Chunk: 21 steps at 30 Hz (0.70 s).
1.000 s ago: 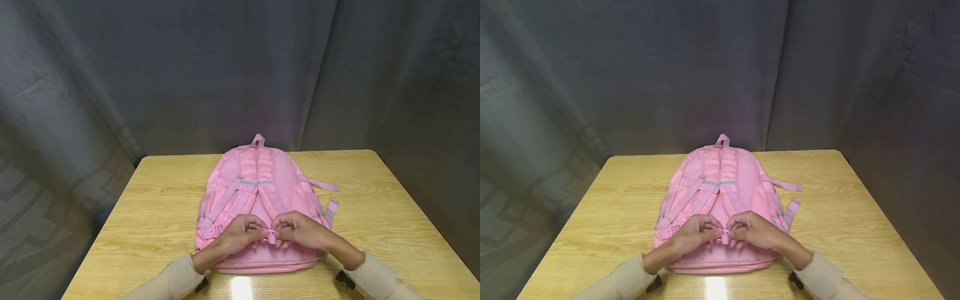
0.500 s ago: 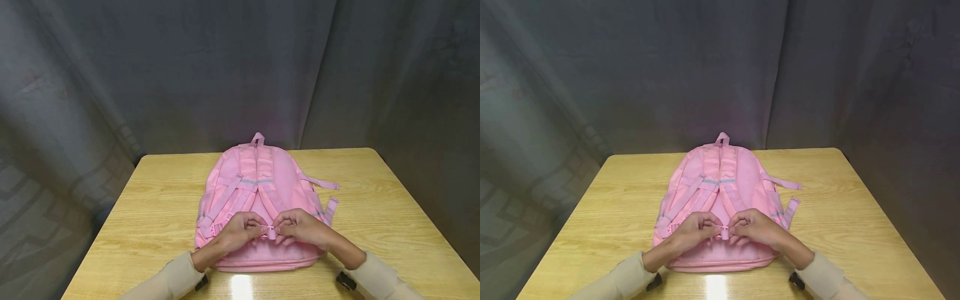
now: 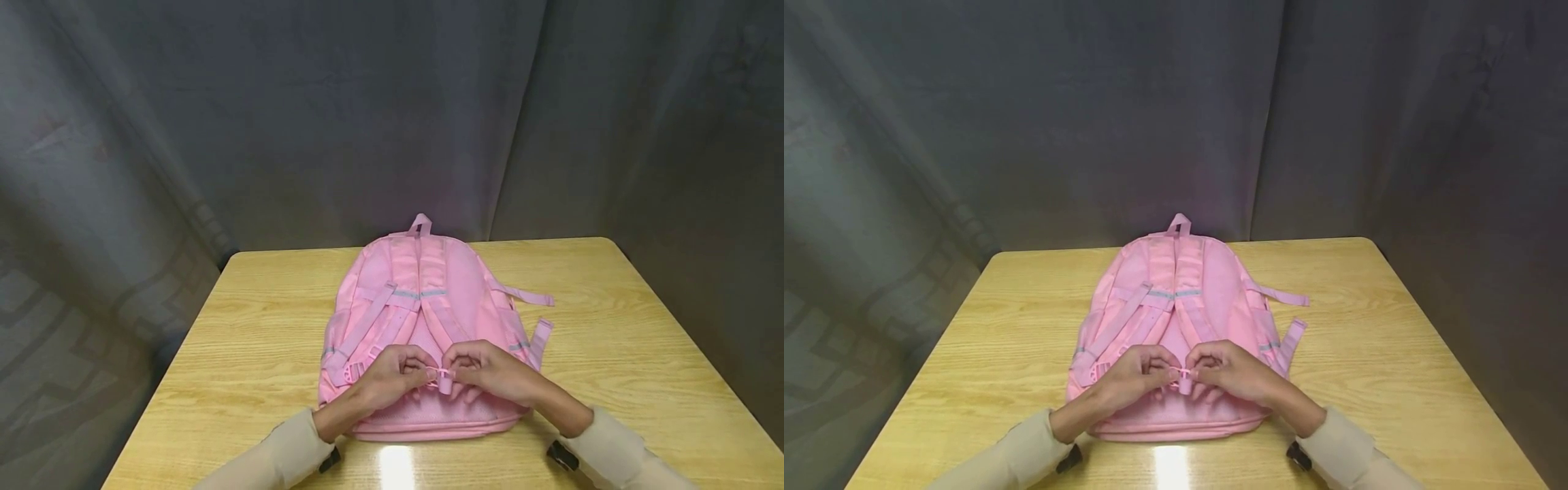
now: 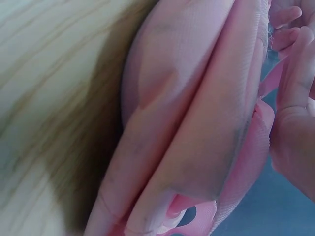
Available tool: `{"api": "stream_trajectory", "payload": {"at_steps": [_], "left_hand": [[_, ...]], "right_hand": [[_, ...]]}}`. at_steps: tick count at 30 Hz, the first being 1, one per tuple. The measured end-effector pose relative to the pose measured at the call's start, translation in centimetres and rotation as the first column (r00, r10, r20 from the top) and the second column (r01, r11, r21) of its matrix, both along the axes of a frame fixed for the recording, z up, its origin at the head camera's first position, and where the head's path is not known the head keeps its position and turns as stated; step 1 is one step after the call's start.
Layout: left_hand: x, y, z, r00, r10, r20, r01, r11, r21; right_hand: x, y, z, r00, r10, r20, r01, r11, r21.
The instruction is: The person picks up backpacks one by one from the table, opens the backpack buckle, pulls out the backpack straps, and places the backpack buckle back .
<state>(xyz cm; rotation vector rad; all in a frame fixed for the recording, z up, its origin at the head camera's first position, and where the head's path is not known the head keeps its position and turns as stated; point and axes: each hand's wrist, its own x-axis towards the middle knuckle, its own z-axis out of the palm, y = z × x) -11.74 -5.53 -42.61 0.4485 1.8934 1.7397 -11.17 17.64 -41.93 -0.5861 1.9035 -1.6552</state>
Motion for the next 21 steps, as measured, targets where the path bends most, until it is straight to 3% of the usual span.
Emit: {"api": "stream_trajectory", "payload": {"at_steps": [6, 15, 21], "left_hand": [[-0.13, 0.01, 0.05, 1.0, -0.003, 0.003, 0.003, 1.0, 0.007], [-0.22, -0.23, 0.11, 1.0, -0.023, 0.01, 0.023, 0.999, 0.043], [-0.22, -0.21, 0.01, 0.999, -0.034, 0.009, 0.033, 0.998, 0.045]], "right_hand": [[0.0, 0.0, -0.01, 0.999, 0.01, -0.043, -0.01, 1.0, -0.012], [0.25, -0.27, -0.15, 0.996, -0.057, -0.072, 0.056, 0.998, -0.003], [0.19, -0.19, -0.28, 0.994, -0.061, -0.095, 0.063, 0.998, 0.016]]}}
